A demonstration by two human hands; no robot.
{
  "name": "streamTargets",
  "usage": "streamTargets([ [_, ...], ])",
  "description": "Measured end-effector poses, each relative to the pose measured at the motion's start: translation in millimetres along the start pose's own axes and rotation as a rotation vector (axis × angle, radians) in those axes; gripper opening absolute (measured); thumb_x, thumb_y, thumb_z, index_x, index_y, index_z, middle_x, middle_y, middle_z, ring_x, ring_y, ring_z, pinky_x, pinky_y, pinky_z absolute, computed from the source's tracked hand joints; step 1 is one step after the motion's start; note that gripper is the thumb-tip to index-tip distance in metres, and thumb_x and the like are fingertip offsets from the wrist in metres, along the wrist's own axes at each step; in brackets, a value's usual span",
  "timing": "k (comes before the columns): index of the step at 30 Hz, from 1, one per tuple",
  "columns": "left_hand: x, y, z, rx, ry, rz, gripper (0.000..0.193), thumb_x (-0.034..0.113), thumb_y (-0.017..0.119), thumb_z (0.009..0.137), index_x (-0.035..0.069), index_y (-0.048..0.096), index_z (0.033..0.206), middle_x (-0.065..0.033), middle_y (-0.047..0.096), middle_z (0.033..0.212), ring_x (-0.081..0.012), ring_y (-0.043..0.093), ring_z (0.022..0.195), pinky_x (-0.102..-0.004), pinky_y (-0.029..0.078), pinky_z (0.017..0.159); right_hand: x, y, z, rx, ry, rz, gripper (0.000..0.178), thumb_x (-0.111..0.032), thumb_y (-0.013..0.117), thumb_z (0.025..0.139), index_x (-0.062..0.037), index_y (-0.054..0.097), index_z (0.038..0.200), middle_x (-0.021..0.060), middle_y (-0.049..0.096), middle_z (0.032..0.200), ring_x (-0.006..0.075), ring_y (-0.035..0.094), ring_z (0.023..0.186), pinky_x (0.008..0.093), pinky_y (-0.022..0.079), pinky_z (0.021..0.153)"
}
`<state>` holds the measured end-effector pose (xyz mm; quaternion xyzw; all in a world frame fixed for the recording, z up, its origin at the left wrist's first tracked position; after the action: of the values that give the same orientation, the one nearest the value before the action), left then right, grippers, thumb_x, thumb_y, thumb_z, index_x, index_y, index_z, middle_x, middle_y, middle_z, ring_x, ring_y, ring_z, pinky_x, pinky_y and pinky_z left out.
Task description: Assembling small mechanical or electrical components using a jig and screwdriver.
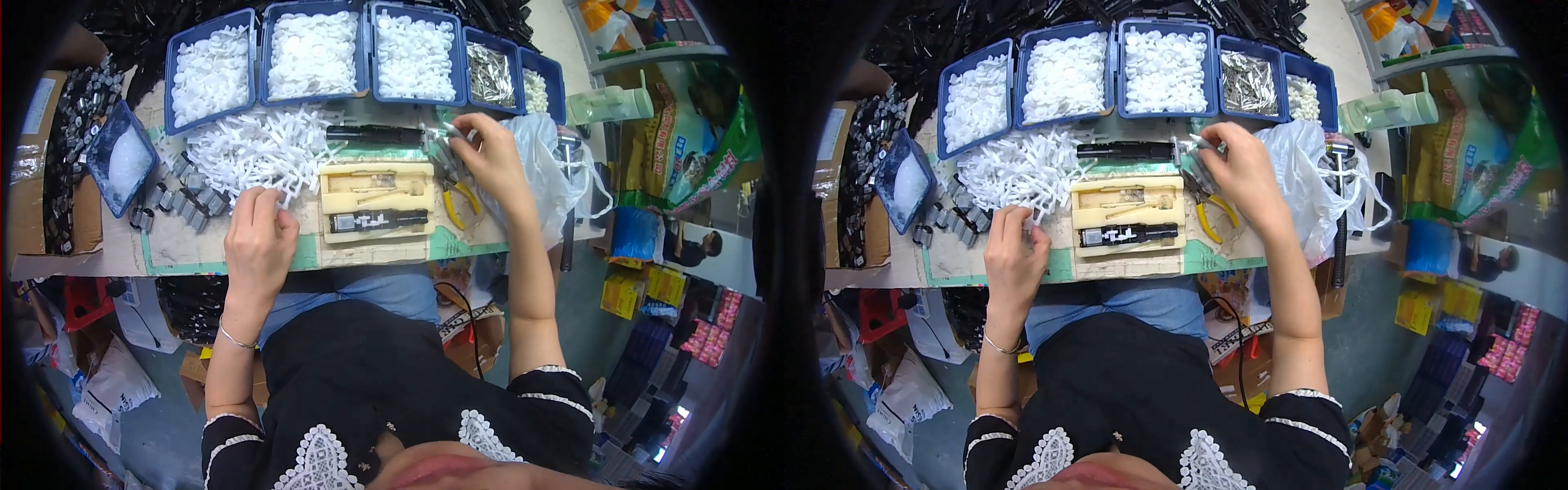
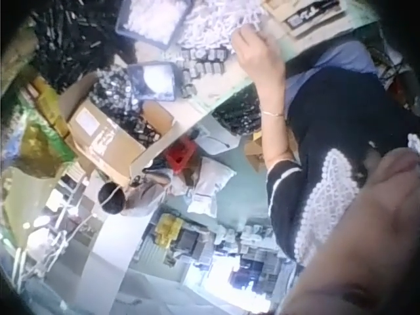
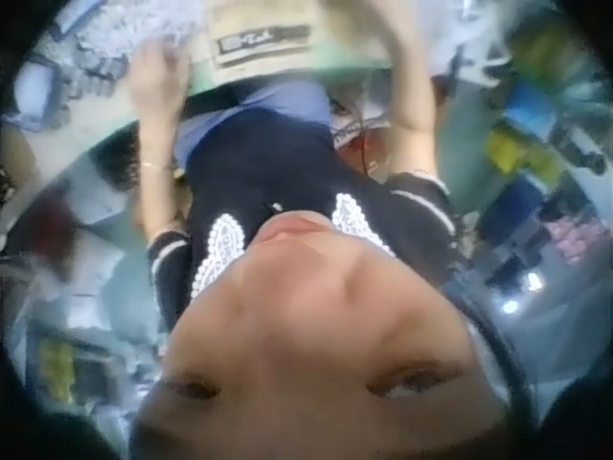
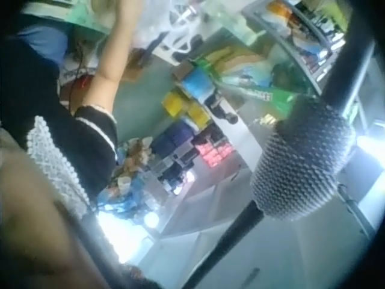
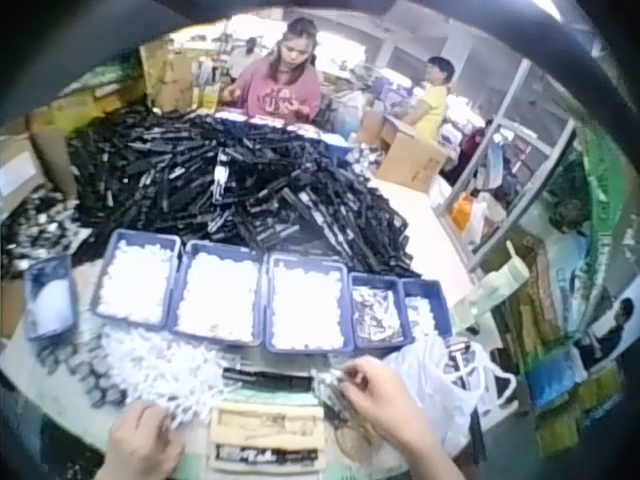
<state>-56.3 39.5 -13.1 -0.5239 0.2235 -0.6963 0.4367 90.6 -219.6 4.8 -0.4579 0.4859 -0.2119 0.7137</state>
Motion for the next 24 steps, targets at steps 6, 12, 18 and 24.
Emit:
streamTargets([
  [6, -6.6, -1.2, 22.3, 0.156, 0.077, -0.154, 0.022, -0.012, 0.055, 0.068, -0.003, 0.056, 0.089, -0.016, 0.058, 0.086, -0.0318, 0.058, 0.076, -0.0362, 0.048, 0.067, 0.9, 1.2, -14.8, 0.092, 0.219, 0.434, 0.023, -0.001, 0.061, 0.077, 0.0003, 0.062, 0.1, 0.0024, 0.063, 0.079, 0.0039, 0.049, 0.059, 0.02, 0.041, 0.053],
  [12, -10.0, -2.6, 53.3, 0.212, 0.044, -0.222, 0.022, -0.011, 0.054, 0.074, -0.002, 0.06, 0.093, -0.016, 0.059, 0.089, -0.0318, 0.058, 0.08, -0.0368, 0.047, 0.072, 0.7, 10.2, -18.9, 0.17, 0.179, 0.762, 0.018, 0.002, 0.067, 0.075, 0.0011, 0.062, 0.091, 0.0015, 0.062, 0.085, 0.0063, 0.058, 0.073, 0.019, 0.047, 0.063],
  [18, -5.5, -4.7, 67.7, 0.162, 0.104, -0.01, 0.028, -0.009, 0.054, 0.072, -0.001, 0.058, 0.098, -0.0149, 0.055, 0.089, -0.0324, 0.054, 0.084, -0.0398, 0.044, 0.073, -2.1, 6.6, -25.8, 0.129, 0.216, 0.806, 0.017, -0.002, 0.069, 0.076, 0.0024, 0.066, 0.092, 0.0036, 0.061, 0.091, 0.0082, 0.059, 0.074, 0.0203, 0.048, 0.064],
  [24, -12.2, -6.3, 74.0, 0.203, 0.111, -0.087, 0.023, -0.008, 0.053, 0.078, -0.002, 0.056, 0.1, -0.0169, 0.055, 0.088, -0.0348, 0.056, 0.079, -0.0401, 0.046, 0.068, -7.2, 13.4, -25.1, 0.121, 0.206, 0.961, 0.02, -0.002, 0.07, 0.076, 0.0045, 0.066, 0.095, 0.0036, 0.062, 0.09, 0.006, 0.057, 0.073, 0.0177, 0.045, 0.061],
])
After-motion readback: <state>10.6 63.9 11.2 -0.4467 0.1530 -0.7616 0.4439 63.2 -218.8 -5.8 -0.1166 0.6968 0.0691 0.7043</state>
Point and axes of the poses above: each hand's wrist, its own z-axis towards the middle knuckle, its own y-axis out of the palm, x = y × z, the point moved 4 cm from there along z, towards the middle knuckle
